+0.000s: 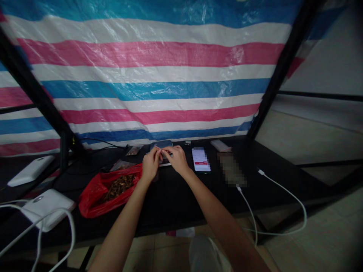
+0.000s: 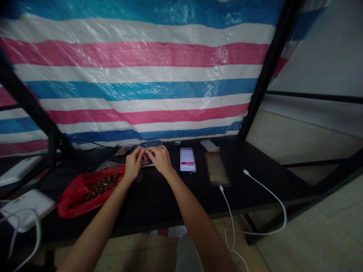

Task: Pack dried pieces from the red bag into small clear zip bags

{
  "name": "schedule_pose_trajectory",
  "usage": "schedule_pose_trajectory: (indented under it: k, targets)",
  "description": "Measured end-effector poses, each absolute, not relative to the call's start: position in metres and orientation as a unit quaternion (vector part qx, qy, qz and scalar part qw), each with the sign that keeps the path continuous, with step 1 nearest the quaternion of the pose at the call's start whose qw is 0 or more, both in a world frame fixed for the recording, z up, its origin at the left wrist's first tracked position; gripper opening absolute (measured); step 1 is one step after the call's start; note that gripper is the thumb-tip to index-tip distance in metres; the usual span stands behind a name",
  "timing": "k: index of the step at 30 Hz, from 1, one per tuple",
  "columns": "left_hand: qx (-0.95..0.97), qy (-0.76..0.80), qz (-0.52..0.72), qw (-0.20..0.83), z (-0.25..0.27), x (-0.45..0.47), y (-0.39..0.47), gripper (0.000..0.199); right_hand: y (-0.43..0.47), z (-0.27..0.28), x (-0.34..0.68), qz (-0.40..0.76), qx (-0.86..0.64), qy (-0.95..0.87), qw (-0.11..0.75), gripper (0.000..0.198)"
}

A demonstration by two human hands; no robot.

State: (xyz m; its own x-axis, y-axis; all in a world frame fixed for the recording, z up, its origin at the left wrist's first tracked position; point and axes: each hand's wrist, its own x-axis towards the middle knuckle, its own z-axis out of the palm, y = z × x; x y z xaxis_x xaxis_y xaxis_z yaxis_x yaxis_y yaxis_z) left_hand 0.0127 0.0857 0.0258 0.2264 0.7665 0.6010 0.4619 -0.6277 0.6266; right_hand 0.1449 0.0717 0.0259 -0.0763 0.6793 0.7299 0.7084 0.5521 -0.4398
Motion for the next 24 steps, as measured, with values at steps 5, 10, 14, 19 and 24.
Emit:
schedule_pose_trajectory:
  k: [5,10,14,19,24]
  targets:
    - [0.756,0.388,0.486,0.203,0.027,0.014,0.084,0.029,0.064,0.029,0.144,-0.054,-0.525,-0.711,0.465,0.02]
    - [0.731,0.397,0.506,0.231,0.026,0.011,0.087,0.029,0.062,0.03,0.144,-0.018,-0.506,-0.722,0.472,0.022]
    - [0.736,0.405,0.497,0.219,0.024,0.01,0.09,0.03,0.067,0.029,0.146,0.011,-0.504,-0.717,0.482,0.021]
    - [0.759,0.409,0.47,0.19,0.023,0.013,0.088,0.03,0.07,0.031,0.151,0.008,-0.517,-0.713,0.474,0.019]
    - [0.779,0.412,0.445,0.162,0.023,0.013,0.088,0.029,0.069,0.03,0.154,-0.031,-0.533,-0.721,0.442,0.021]
